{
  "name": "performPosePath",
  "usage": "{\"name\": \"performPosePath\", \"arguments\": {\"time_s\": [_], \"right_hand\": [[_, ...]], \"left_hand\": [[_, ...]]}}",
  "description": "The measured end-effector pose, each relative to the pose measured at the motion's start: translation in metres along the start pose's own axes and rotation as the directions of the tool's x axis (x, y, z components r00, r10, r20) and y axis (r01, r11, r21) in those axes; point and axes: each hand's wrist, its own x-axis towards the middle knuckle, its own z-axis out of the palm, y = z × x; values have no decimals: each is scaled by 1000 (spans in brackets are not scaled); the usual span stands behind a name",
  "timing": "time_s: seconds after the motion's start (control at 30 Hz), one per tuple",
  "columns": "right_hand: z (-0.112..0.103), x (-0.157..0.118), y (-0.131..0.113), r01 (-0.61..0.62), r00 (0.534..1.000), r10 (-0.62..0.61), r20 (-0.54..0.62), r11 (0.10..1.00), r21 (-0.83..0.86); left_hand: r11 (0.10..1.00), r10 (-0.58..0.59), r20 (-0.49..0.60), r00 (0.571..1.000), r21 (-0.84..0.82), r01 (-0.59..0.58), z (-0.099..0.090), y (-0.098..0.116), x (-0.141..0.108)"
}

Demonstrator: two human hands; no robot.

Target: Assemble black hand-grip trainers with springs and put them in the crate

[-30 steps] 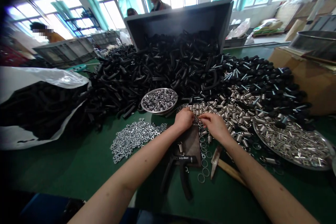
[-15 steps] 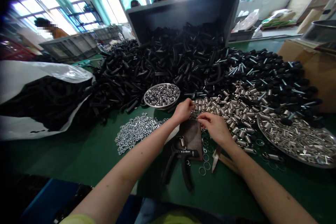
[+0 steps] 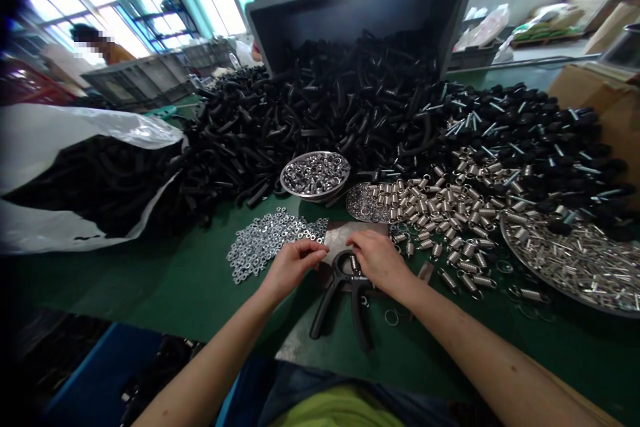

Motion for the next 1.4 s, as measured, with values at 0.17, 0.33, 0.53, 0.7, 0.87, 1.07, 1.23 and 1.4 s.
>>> {"name": "performPosePath", "arguments": {"time_s": [0.17, 0.33, 0.53, 0.7, 0.87, 1.07, 1.23, 1.4], "right_hand": [[-1, 3, -22, 135, 986, -96, 139, 942, -309], [0, 8, -30, 114, 987, -59, 151, 913, -392], [3, -1, -12, 74, 992, -34, 123, 936, -345], [-17, -49, 5, 1, 993, -21, -112, 984, -179], [-41, -145, 39, -299, 954, 271, -129, 888, -349], [-34, -210, 71, -477, 878, 423, -223, 809, -344], [-47, -184, 41, -630, 764, 635, -113, 772, 83], [-33, -161, -8, -696, 539, 827, 161, 330, 638]], "left_hand": [[998, 51, -3, 999, 47, -51, 10, -2, -14], [956, 176, 42, 984, 233, -181, 21, 7, -11], [901, 256, 95, 962, 336, -274, 28, 8, -5], [754, 311, 192, 931, 546, -365, 31, 14, -7], [518, 346, 365, 865, 694, -500, 34, 20, -8], [652, 417, 175, 892, 626, -427, 33, 3, -26], [688, 264, 89, 961, 681, -252, 34, 0, -55], [718, 163, 134, 977, 663, -211, 37, -1, -57]]}}
